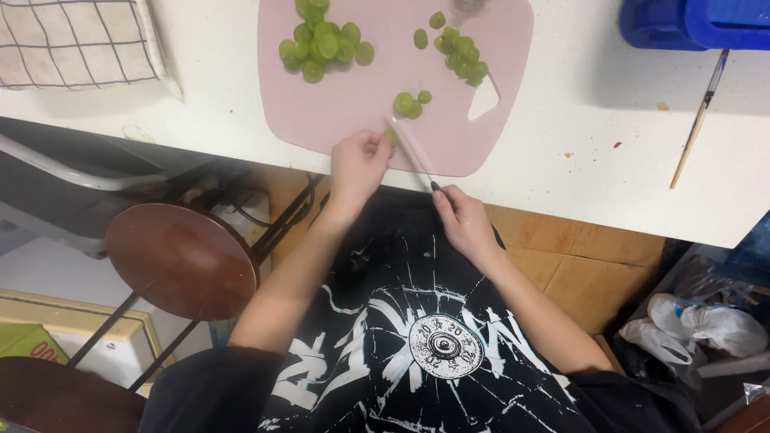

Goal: The person is slicing green grapes into halves on a pink cutting board.

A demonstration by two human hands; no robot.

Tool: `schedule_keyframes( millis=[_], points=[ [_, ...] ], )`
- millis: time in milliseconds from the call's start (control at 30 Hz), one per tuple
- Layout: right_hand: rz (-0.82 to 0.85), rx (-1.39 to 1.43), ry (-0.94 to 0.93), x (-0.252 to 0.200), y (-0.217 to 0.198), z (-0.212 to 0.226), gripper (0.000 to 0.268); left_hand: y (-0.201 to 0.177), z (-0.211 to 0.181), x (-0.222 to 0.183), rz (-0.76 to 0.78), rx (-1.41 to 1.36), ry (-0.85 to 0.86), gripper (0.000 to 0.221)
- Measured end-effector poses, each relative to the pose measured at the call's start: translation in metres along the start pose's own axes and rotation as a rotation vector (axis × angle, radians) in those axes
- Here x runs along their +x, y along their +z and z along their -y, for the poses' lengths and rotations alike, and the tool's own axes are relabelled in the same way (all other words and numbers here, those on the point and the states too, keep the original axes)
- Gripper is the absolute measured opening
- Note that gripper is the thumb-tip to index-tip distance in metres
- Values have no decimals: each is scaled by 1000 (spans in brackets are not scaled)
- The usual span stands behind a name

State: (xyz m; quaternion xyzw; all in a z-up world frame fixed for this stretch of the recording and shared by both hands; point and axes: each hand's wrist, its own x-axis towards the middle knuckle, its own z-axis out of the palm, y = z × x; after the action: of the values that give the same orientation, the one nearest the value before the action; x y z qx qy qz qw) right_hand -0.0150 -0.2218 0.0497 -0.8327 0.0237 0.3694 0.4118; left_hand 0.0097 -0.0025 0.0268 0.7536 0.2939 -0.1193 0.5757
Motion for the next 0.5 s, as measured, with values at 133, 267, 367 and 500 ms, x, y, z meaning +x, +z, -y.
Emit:
schedule_keyframes(
  millis=[133, 267, 367, 500],
  points=[
    [-10, -16, -3, 0, 2, -1, 35, -2, 1, 0, 14, 20, 15, 25],
    [28, -15, -13, 2, -1, 8, 35, 0, 8, 4, 39, -51, 3, 23],
    [41, -11, -21, 1, -1, 10, 35, -1, 9, 3, 46, -80, -20, 23],
    [42, -46, -33, 0, -3, 10, 34, -1, 5, 2, 19, -27, 11, 24]
  ],
)
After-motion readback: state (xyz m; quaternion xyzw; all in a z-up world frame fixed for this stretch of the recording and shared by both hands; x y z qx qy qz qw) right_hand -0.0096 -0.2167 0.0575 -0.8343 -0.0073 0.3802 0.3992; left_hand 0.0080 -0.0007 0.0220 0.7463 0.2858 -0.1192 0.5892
